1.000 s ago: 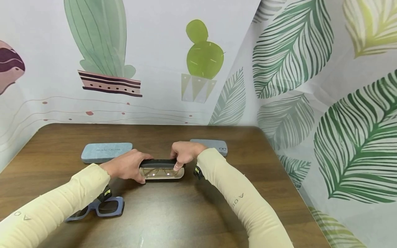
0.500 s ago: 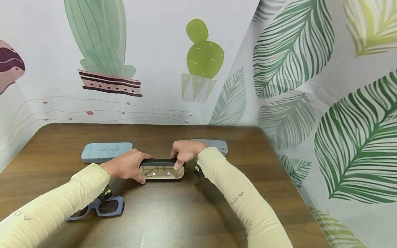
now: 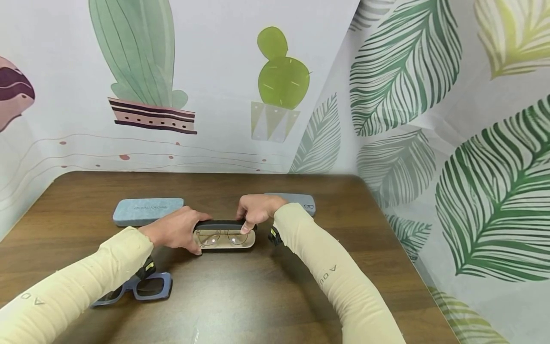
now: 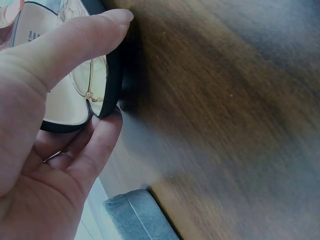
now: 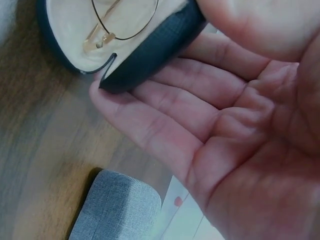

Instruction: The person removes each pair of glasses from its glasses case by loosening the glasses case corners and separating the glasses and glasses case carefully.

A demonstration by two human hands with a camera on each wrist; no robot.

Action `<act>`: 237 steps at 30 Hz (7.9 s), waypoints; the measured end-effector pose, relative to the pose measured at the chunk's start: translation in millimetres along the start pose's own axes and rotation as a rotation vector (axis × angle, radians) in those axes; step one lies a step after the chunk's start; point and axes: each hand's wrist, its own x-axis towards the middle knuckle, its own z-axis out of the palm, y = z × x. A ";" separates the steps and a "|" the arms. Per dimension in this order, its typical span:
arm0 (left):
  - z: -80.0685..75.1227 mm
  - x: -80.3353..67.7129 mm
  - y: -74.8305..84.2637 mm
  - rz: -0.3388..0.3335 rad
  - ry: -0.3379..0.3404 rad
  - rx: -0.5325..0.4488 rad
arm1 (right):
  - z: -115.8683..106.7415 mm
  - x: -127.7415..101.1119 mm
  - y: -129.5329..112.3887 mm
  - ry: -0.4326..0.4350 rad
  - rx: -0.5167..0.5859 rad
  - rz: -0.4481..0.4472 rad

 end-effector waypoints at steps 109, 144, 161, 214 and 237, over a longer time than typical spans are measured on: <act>-1.6 4.1 2.1 -0.095 -0.040 0.027 | 52.3 -30.8 -8.6 0.429 -0.331 -0.203; -1.8 5.9 1.2 -0.112 -0.072 0.000 | 112.6 -19.9 -23.0 0.609 -0.974 -0.298; -2.1 6.7 -0.5 -0.116 -0.079 -0.008 | 112.1 6.8 -26.0 0.795 -0.959 -0.241; -2.7 6.8 -1.7 -0.095 -0.056 -0.027 | 104.2 -3.7 -44.8 1.112 -0.976 -0.361; -2.5 5.2 -2.0 -0.084 -0.050 -0.029 | 106.3 -30.5 -52.8 1.031 -0.963 -0.377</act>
